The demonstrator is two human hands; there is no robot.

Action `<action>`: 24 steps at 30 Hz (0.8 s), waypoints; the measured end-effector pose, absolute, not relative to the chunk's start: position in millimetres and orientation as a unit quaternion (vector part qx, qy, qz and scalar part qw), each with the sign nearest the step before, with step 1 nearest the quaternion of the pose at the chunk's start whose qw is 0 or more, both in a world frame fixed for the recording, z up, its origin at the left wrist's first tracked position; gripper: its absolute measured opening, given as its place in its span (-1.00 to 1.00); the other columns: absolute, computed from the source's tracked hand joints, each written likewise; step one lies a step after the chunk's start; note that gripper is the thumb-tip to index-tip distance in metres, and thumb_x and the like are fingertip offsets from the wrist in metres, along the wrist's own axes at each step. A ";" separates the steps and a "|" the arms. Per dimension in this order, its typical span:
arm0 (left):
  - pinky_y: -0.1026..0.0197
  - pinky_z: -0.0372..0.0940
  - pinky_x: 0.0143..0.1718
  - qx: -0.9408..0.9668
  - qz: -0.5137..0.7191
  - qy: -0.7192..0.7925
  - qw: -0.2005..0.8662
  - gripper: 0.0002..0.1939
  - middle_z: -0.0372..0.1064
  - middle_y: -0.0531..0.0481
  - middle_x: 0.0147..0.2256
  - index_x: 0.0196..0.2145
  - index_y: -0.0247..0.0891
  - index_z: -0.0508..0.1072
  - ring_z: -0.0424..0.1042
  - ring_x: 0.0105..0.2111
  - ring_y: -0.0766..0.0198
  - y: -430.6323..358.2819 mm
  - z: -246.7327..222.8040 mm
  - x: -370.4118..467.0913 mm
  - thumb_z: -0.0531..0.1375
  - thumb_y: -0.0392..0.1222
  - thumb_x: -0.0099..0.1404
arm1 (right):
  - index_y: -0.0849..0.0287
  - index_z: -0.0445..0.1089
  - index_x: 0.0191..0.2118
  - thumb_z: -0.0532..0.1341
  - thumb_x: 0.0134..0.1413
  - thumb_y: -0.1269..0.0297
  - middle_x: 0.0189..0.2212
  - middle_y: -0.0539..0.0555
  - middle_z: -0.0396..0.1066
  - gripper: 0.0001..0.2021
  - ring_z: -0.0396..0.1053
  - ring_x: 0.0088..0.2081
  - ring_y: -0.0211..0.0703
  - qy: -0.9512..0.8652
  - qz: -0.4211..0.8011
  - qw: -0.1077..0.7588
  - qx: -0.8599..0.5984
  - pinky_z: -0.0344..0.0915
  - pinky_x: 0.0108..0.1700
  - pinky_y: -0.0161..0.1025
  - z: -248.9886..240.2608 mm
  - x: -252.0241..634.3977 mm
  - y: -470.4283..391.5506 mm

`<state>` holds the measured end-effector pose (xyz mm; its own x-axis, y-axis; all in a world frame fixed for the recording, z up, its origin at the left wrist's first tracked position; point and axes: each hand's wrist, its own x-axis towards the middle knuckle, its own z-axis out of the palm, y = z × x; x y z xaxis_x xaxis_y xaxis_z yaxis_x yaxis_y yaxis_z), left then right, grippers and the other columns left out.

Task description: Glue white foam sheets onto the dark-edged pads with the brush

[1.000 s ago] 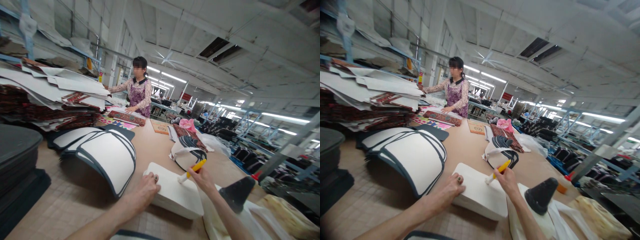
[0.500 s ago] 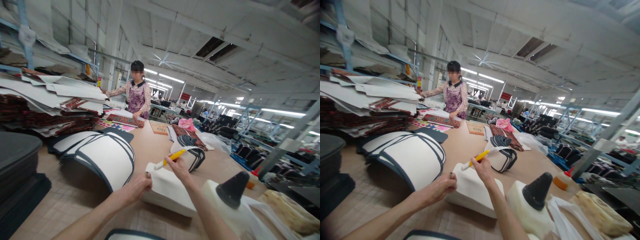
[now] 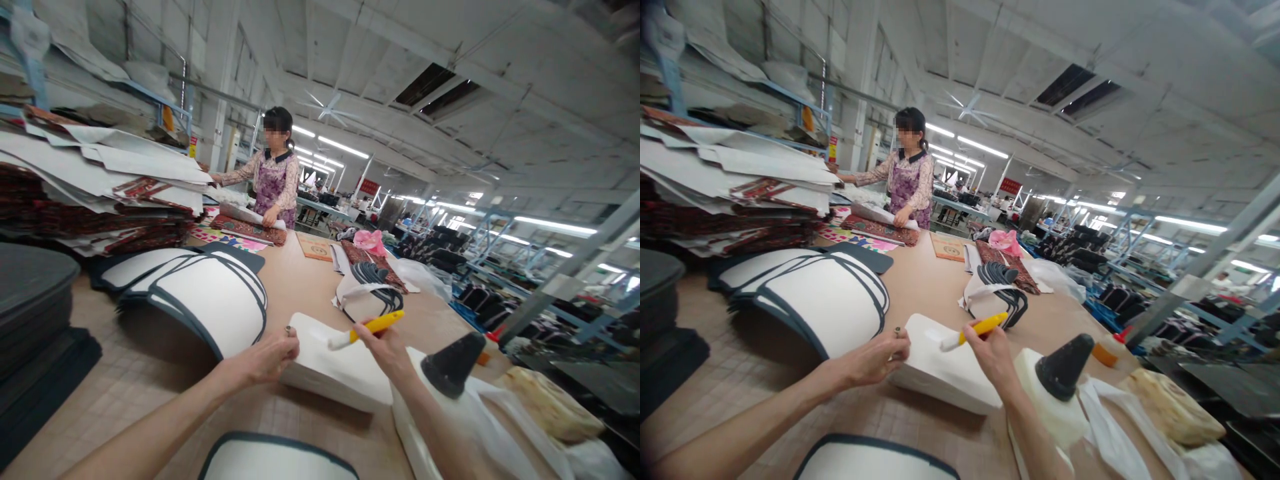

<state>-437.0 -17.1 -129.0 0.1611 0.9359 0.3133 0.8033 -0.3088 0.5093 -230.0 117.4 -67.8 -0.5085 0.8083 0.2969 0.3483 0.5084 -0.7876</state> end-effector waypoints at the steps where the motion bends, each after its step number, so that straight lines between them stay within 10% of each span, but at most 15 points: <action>1: 0.30 0.14 -0.27 0.751 0.294 0.581 0.112 -0.80 0.24 0.01 -0.34 -0.45 -0.30 0.31 0.23 -0.32 0.29 -17.3 -128.7 -436.7 0.08 -0.56 0.06 | 0.19 0.36 -0.48 0.13 -0.10 0.02 -0.60 -0.03 0.29 -0.70 0.24 -0.53 -0.21 -0.806 0.353 0.328 -0.342 0.16 -0.47 -0.30 -70.3 -246.3 110.3; 11: 0.30 0.13 -0.20 0.753 0.324 0.558 0.129 -0.79 0.28 -0.01 -0.31 -0.51 -0.30 0.35 0.25 -0.26 0.28 -11.1 -130.4 -441.0 0.11 -0.58 0.04 | 0.20 0.37 -0.60 0.22 -0.26 0.09 -0.71 -0.01 0.28 -0.76 0.24 -0.62 -0.18 -0.798 0.289 0.314 -0.426 0.13 -0.54 -0.28 -62.2 -159.8 129.9; 17: 0.30 0.15 -0.31 0.716 0.352 0.585 0.144 -0.87 0.28 0.06 -0.46 -0.48 -0.29 0.33 0.27 -0.39 0.30 -3.1 -126.4 -446.5 0.08 -0.47 0.10 | 0.17 0.31 -0.05 0.06 0.03 -0.08 -0.55 0.01 0.35 -0.52 0.31 -0.59 -0.18 -0.764 0.403 0.359 -0.355 0.25 -0.52 -0.26 -68.3 -156.0 102.5; 24: 0.26 0.17 -0.36 0.663 0.413 0.612 0.123 -0.89 0.26 0.05 -0.46 -0.39 -0.27 0.27 0.27 -0.42 0.28 11.6 -137.2 -455.0 -0.04 -0.30 0.24 | 0.14 0.33 -0.04 0.16 -0.08 0.32 -0.22 0.15 0.43 -0.61 0.36 -0.19 0.04 -0.921 0.006 0.288 -0.264 0.24 -0.16 -0.06 -104.8 -156.1 117.1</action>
